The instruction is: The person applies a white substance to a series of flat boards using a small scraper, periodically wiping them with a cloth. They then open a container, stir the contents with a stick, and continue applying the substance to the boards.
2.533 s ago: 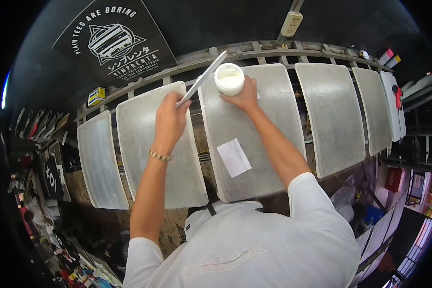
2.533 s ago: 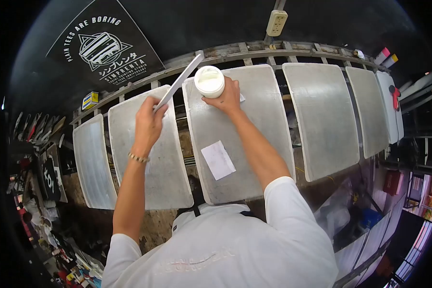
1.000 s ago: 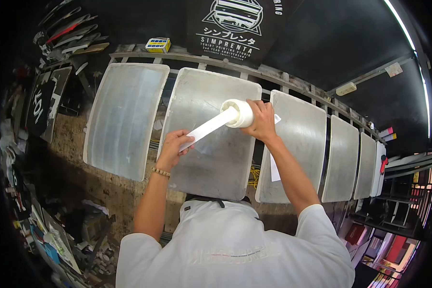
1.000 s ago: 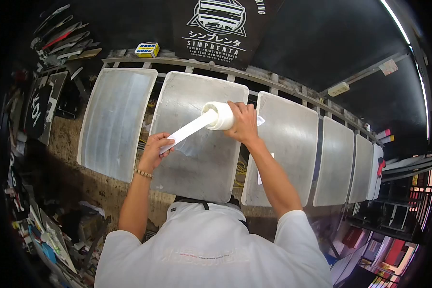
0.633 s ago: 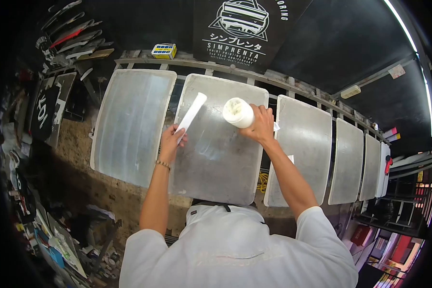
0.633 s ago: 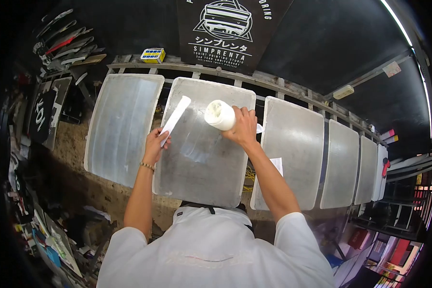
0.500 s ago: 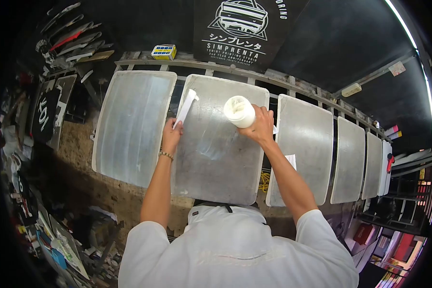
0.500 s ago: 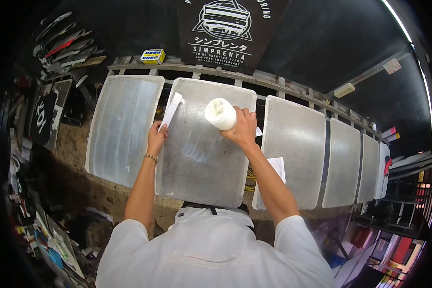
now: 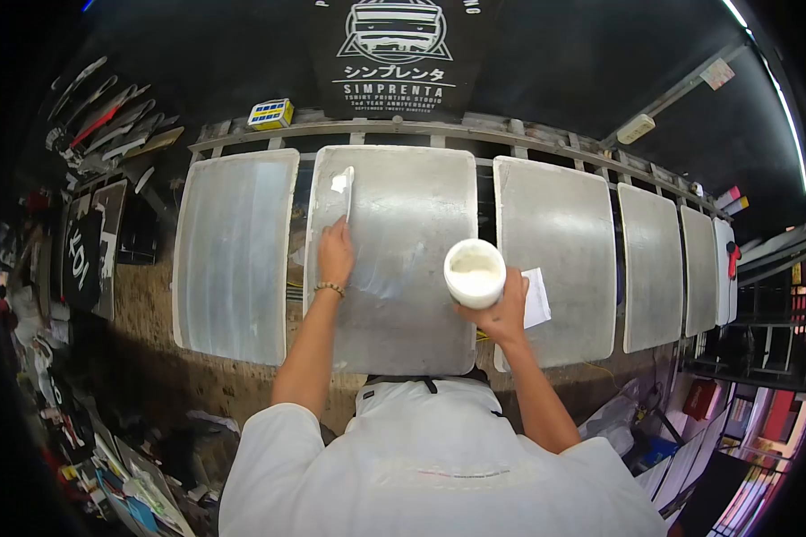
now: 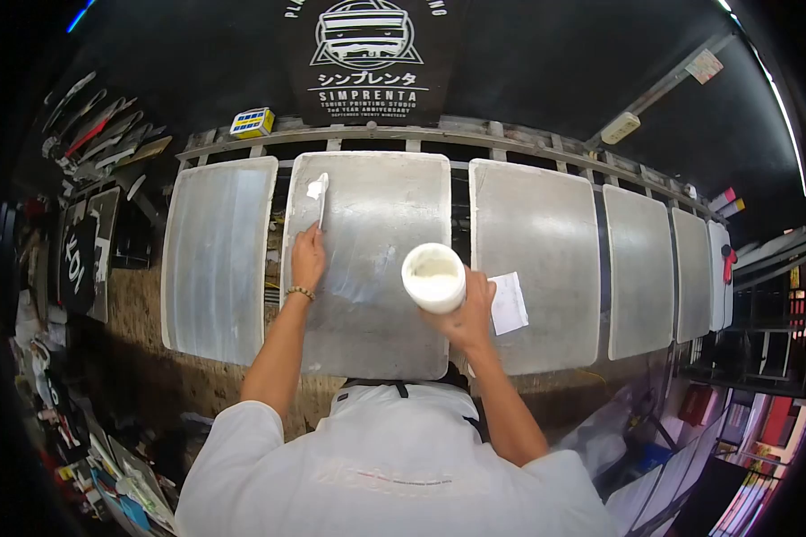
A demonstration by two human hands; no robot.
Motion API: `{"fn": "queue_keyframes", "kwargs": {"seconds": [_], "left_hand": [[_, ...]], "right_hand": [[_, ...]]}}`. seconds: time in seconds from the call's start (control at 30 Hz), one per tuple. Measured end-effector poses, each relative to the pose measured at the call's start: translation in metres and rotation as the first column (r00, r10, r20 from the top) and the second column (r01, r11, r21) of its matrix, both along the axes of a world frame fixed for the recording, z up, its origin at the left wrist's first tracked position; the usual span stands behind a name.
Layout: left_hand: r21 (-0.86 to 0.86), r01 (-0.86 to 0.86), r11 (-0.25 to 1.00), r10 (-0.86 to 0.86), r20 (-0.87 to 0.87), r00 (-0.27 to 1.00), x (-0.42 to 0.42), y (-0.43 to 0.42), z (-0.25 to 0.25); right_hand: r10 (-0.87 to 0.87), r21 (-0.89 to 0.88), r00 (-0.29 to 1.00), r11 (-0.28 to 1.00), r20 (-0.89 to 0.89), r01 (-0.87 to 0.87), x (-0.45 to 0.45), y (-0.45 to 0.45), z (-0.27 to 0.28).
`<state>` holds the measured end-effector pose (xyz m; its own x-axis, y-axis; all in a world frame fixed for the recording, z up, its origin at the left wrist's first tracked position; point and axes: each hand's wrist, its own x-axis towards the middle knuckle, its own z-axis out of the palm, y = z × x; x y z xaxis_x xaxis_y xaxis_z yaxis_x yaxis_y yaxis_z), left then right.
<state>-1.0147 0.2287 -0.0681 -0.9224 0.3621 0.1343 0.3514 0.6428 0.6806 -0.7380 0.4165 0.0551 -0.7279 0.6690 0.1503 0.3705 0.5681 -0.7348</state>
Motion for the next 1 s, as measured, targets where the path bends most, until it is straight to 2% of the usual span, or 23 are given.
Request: {"fn": "queue_keyframes", "kwargs": {"seconds": [0.1,0.23,0.3,0.37,0.4,0.43,0.47,0.53,0.6,0.7,0.77,0.83,0.87,0.9,0.93,0.97,1.0], "left_hand": [[-0.077,0.040,0.996,-0.040,0.009,0.999,0.023,0.031,0.000],[-0.086,0.123,0.989,-0.124,-0.007,0.992,0.054,0.084,0.001],[-0.208,0.246,0.947,-0.273,-0.114,0.955,0.070,0.106,0.005],[-0.275,0.240,0.931,-0.290,-0.160,0.943,0.076,0.116,0.006],[-0.324,0.239,0.915,-0.322,-0.233,0.918,0.073,0.116,0.005],[-0.373,0.233,0.898,-0.354,-0.299,0.886,0.072,0.112,0.003],[-0.373,0.233,0.898,-0.355,-0.301,0.885,0.066,0.103,0.003],[-0.490,0.210,0.846,-0.395,-0.313,0.864,0.041,0.073,0.010],[-0.584,0.203,0.786,-0.415,-0.255,0.873,0.015,0.042,0.025],[-0.601,0.218,0.769,-0.448,-0.264,0.854,-0.014,-0.007,0.047],[-0.583,0.236,0.777,-0.439,-0.235,0.867,-0.026,-0.031,0.064],[-0.209,0.351,0.913,-0.398,-0.254,0.881,-0.028,-0.048,0.073],[-0.201,0.372,0.906,-0.414,-0.248,0.876,-0.024,-0.049,0.084],[0.083,0.382,0.920,-0.390,0.128,0.912,-0.020,-0.050,0.097],[0.335,0.264,0.905,-0.405,0.484,0.776,-0.014,-0.050,0.113],[0.343,0.276,0.898,-0.421,0.485,0.766,-0.005,-0.046,0.134],[0.361,0.295,0.885,-0.457,0.547,0.701,0.006,-0.039,0.159]], "right_hand": [[-0.058,-0.033,0.997,0.998,0.041,0.060,0.036,-0.005,0.004],[-0.092,0.008,0.994,0.996,0.058,0.092,0.064,-0.002,0.016],[-0.146,-0.020,0.988,0.989,0.050,0.147,0.070,-0.001,0.015],[-0.166,0.031,0.984,0.985,-0.061,0.168,0.078,0.006,0.007],[-0.170,0.030,0.983,0.985,-0.063,0.172,0.079,0.009,0.007],[-0.187,0.011,0.981,0.982,-0.051,0.188,0.081,0.010,0.008],[-0.202,-0.004,0.979,0.979,-0.040,0.202,0.082,0.012,0.009],[-0.195,0.032,0.980,0.980,-0.049,0.196,0.080,0.017,0.009],[-0.186,0.065,0.981,0.980,-0.054,0.190,0.078,0.019,0.008],[-0.176,0.098,0.984,0.979,-0.010,0.177,0.067,0.026,0.004],[-0.123,0.227,0.992,0.966,-0.011,0.122,0.058,0.036,0.002],[-0.070,0.278,0.997,0.958,-0.024,0.074,0.044,0.046,0.004],[-0.053,0.312,0.997,0.948,-0.054,0.067,0.036,0.052,0.003],[-0.035,0.346,0.996,0.936,-0.081,0.061,0.031,0.056,0.000],[-0.036,0.361,0.998,0.931,-0.054,0.054,0.026,0.063,-0.003],[-0.037,0.377,0.999,0.925,-0.031,0.046,0.023,0.068,-0.004],[-0.042,0.313,0.999,0.949,0.019,0.033,0.020,0.070,0.003]]}}
